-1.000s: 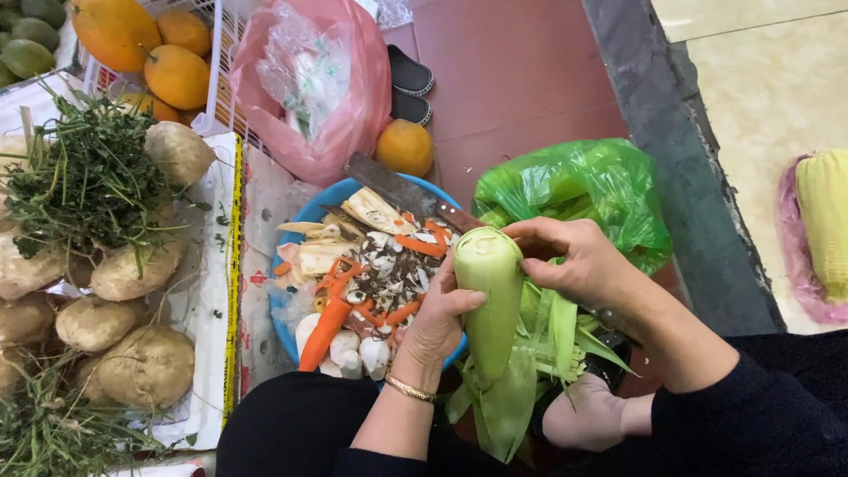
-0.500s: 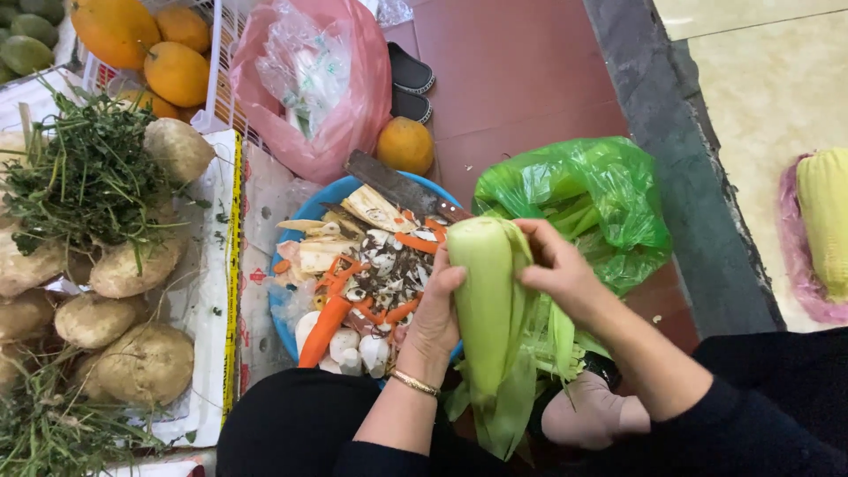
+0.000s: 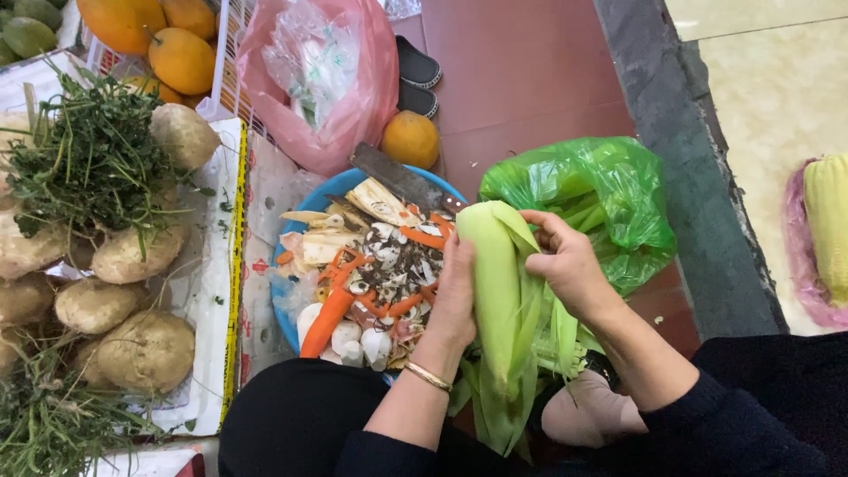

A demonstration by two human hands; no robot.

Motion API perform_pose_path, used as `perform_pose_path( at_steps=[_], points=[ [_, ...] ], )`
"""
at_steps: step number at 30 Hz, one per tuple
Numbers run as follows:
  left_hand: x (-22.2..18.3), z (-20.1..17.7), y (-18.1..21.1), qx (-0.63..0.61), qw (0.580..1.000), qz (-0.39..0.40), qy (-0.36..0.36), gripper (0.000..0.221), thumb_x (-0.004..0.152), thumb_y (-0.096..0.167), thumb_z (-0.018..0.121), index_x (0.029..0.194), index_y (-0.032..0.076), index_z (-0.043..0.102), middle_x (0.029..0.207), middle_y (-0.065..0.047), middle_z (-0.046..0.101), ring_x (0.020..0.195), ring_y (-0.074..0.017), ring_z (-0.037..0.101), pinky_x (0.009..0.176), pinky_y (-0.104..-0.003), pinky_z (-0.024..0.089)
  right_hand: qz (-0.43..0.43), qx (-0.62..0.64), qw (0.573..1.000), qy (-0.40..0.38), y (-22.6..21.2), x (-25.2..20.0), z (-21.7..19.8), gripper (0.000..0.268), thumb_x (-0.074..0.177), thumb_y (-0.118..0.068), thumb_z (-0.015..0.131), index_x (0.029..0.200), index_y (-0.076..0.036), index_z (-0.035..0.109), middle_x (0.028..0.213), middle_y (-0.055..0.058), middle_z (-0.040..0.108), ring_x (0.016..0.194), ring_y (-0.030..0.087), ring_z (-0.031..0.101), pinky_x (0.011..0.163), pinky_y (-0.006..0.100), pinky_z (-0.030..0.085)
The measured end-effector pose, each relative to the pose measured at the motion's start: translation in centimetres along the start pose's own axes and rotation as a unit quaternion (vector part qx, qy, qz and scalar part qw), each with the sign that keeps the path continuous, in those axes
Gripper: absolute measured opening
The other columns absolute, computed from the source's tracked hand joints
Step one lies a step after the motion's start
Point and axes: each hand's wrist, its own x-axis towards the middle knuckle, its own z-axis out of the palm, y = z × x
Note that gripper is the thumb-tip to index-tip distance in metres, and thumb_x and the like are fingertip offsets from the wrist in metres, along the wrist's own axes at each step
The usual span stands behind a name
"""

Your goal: Peeling husks and silk from ears of corn and trimming the ends with a knife.

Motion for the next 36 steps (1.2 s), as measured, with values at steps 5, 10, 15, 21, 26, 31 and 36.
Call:
perform_pose_path(
  at_steps=[5,10,15,21,26,31,36],
  points=[
    [-0.3,0.1,-0.5,0.135,0.989,0.058,0.036,0.135,0.062,0.026,0.094,0.167,0.029,0.009,0.147,-0.016,0.052,0.127,-0.0320,0.060,0.104,-0.048,0.055,0.017,-0.045,0.999,-0.001,2.3,1.0,0.0,0.077,0.066,0.007,0.063,0.140,-0.015,0.067,0.079,0.011,0.068,0.073,0.018,0.063,0.068,0.030,0.053],
    [-0.4,-0.2,-0.5,0.128,0.986,0.091,0.046,0.131,0.064,0.012,0.092,0.167,0.026,0.013,0.140,-0.013,0.055,0.123,-0.0279,0.060,0.102,-0.045,0.053,0.070,-0.248,0.966,-0.011,1.7,1.3,0.0,0.088,0.070,-0.004,0.062,0.154,-0.026,0.051,0.114,0.019,0.068,0.102,0.031,0.069,0.094,0.048,0.053],
    [0.0,-0.5,-1.0,0.098,0.989,0.106,0.042,0.127,0.060,0.003,0.090,0.166,0.026,0.024,0.132,-0.011,0.060,0.116,-0.0249,0.062,0.093,-0.042,0.054,0.114,-0.098,0.987,-0.052,2.3,1.7,0.5,0.101,0.063,-0.005,0.058,0.161,-0.020,0.039,0.136,0.025,0.057,0.124,0.038,0.058,0.104,0.054,0.048],
    [0.2,-0.3,-0.6,-0.031,0.998,0.045,0.029,0.104,0.062,0.000,0.083,0.154,0.029,0.043,0.128,-0.008,0.062,0.114,-0.0265,0.064,0.090,-0.041,0.054,0.088,-0.101,0.991,-0.004,3.8,1.6,0.0,0.086,0.063,0.003,0.061,0.146,-0.020,0.060,0.119,0.016,0.067,0.108,0.030,0.062,0.088,0.047,0.050],
    [0.4,-0.1,-1.5,0.010,0.998,0.040,0.040,0.097,0.068,0.019,0.088,0.151,0.026,0.039,0.128,-0.011,0.058,0.113,-0.0277,0.060,0.090,-0.046,0.052,0.045,-0.093,0.994,0.044,2.0,1.5,-0.2,0.080,0.064,0.009,0.056,0.140,-0.015,0.065,0.123,0.014,0.068,0.114,0.028,0.061,0.093,0.042,0.048],
    [-0.7,0.4,-1.1,0.093,0.990,0.079,0.071,0.108,0.067,0.019,0.092,0.156,0.021,0.032,0.127,-0.013,0.056,0.115,-0.0274,0.058,0.094,-0.045,0.052,-0.003,-0.112,0.993,0.039,1.0,1.4,-0.2,0.077,0.064,0.007,0.058,0.135,-0.020,0.070,0.124,0.008,0.071,0.112,0.022,0.063,0.095,0.038,0.050],
    [0.4,-1.6,-0.3,-0.059,0.997,0.039,0.007,0.069,0.070,0.029,0.082,0.133,0.021,0.055,0.107,-0.012,0.067,0.086,-0.0274,0.070,0.068,-0.045,0.065,-0.042,-0.229,0.967,0.104,0.5,3.0,-3.9,0.051,0.081,-0.007,0.062,0.128,-0.024,0.074,0.112,0.010,0.074,0.102,0.028,0.068,0.086,0.042,0.053]
  ],
)
